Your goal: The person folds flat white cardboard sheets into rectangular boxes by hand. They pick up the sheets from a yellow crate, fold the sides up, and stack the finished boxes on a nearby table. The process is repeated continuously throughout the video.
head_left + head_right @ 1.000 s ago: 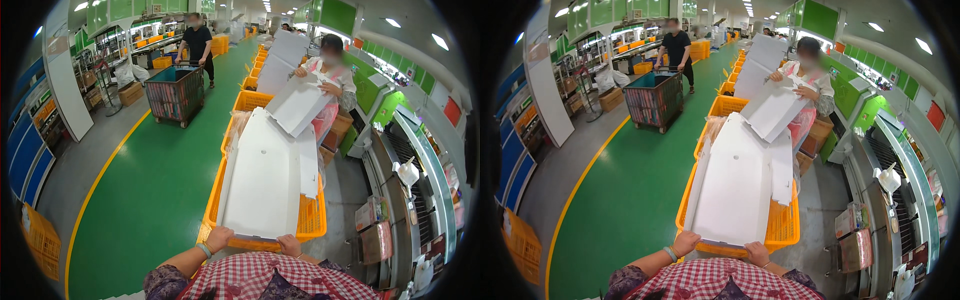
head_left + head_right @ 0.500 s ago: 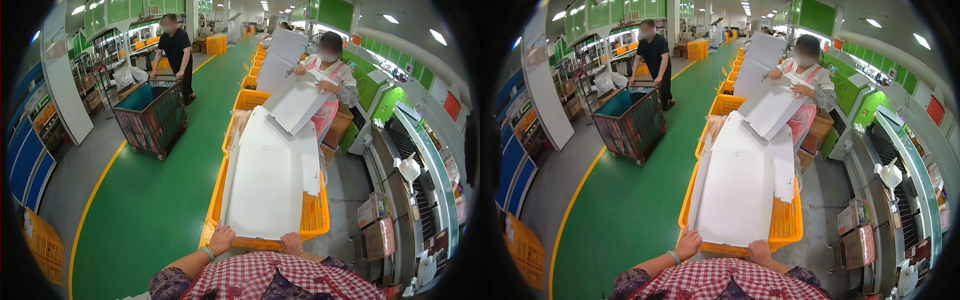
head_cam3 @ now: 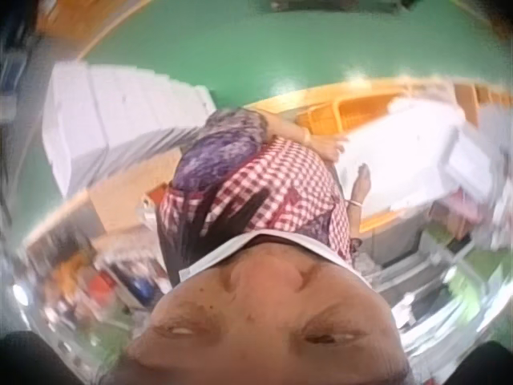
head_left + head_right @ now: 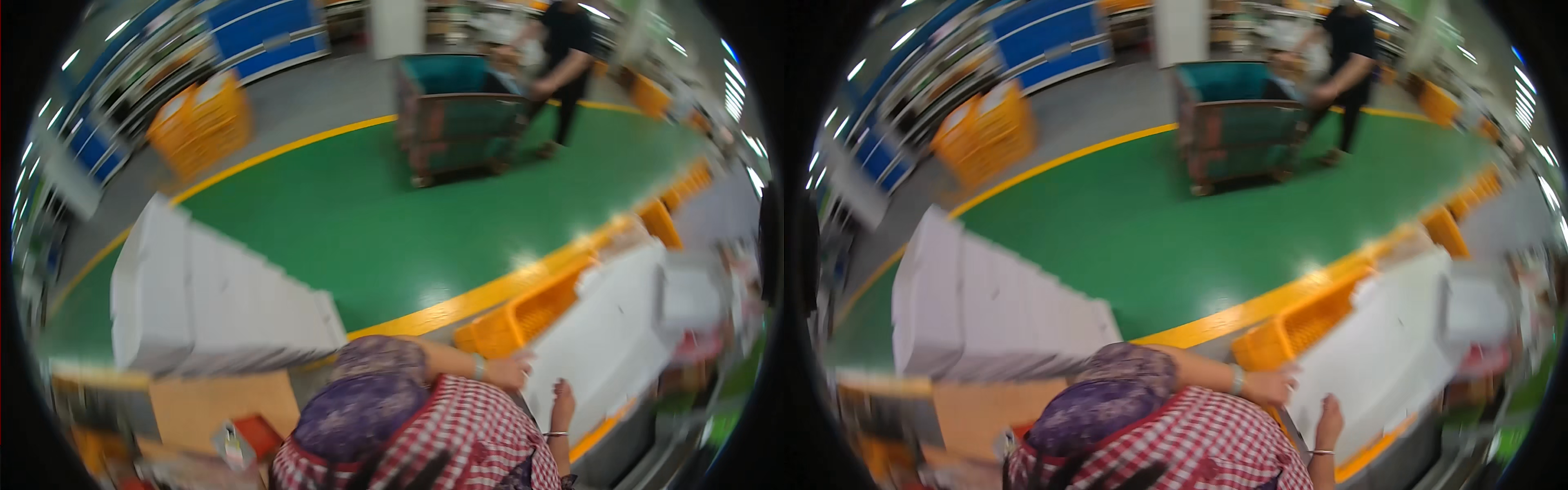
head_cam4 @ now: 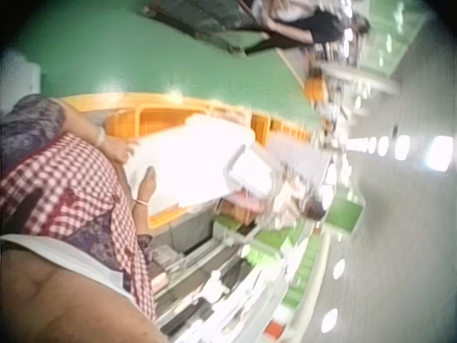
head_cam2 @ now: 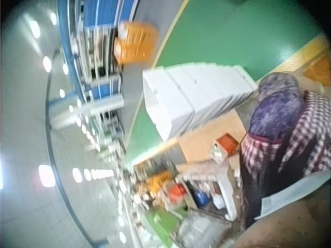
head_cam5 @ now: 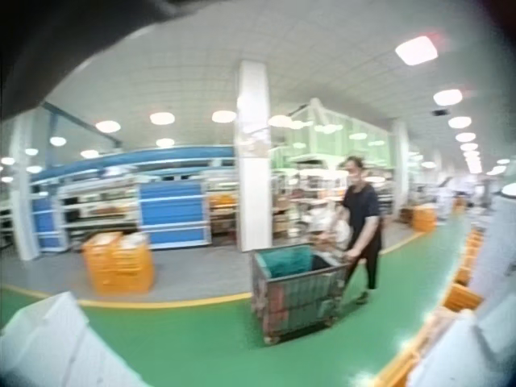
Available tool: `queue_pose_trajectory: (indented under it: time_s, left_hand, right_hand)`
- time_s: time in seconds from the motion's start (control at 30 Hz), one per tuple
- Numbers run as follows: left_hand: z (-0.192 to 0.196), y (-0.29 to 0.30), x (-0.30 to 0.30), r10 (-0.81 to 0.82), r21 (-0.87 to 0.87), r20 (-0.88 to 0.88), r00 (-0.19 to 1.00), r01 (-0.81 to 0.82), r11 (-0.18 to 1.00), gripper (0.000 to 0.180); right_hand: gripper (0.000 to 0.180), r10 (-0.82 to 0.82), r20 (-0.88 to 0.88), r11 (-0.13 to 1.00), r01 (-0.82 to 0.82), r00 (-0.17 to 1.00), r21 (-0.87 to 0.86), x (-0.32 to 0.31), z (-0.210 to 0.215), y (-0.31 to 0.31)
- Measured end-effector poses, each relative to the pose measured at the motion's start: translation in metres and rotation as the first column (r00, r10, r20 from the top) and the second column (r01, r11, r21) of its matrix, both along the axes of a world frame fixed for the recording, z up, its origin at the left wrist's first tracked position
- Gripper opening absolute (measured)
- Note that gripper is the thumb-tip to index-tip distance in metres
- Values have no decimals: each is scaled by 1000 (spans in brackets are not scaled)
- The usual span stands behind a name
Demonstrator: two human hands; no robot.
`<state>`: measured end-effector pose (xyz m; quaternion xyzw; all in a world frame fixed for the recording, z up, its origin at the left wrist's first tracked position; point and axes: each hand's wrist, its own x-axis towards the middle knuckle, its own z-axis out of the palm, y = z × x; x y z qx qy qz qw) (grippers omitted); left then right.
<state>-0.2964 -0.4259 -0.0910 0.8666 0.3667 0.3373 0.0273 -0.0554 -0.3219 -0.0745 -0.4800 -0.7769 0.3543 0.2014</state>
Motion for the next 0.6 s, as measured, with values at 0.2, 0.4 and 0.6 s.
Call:
queue_pose_trajectory:
  time_s: [0.2,0.4,0.6]
  left_hand:
    - [-46,15,34,-215,174,-64,975,223,959,11]
    - [-22,-8,6,62,145,153,986,-84,986,15]
    - [43,-69,-17,631,-214,499,594,-622,754,23]
  right_hand:
    - [65,-77,186,968,118,979,-222,-124,-16,58]
    - [45,-69,109,950,99,992,-295,-164,-38,99]
    - [46,34,-166,893,-104,986,-437,-108,-11,92]
